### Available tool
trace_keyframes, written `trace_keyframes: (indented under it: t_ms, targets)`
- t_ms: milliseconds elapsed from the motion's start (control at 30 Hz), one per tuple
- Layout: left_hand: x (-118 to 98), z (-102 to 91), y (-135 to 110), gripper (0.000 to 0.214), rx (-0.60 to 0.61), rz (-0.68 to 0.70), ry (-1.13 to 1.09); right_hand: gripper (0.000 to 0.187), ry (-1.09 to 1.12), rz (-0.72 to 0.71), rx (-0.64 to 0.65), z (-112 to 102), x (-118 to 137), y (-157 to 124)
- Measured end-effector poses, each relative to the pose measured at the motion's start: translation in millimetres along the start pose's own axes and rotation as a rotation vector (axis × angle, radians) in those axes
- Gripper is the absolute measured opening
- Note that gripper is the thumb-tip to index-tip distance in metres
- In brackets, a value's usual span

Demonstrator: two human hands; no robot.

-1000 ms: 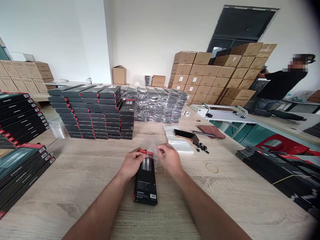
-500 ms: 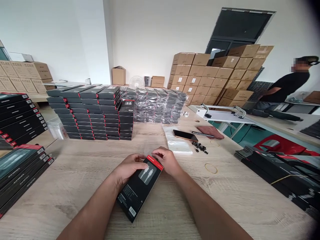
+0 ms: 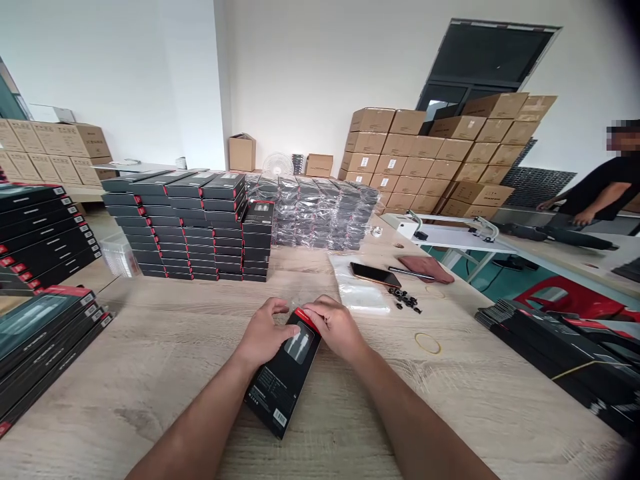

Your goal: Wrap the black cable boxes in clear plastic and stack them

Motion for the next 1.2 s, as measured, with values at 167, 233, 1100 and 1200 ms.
trace_keyframes:
  t_ms: [167,233,1100,1200]
  targets:
    - [-2.6,4.3,0.9,0.04,0.062,0.007,-0.014,0.028,-0.122,-0.036,-0.039,-2.3,1.4,-0.6]
    - [0.6,3.5,1.7,0.041,0.046,-0.014,-0.01,0.022,-0.209,0.079,-0.146,-13.8,-12.4,-1.7]
    - [-3.4,-9.8,1.7,0.031,-0.2,-0.03,-0.17,0.013,0.126,0.133,-0.334,-33.4,-5.2,-4.3]
    - [-22.1,-15.7,-5.5,0.029,-0.273,0.101,-0.271,0.019,0.439,0.263,-0.346,-29.0,-15.3,-3.3]
Point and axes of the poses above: each hand's wrist, its own y-axis towards the middle knuckle, its own z-axis out of the palm, x = y × z, the point moved 10 cm from there along y, towards the middle knuckle, and after that the axes turned 8 degrees about y, right-handed, at the moved point
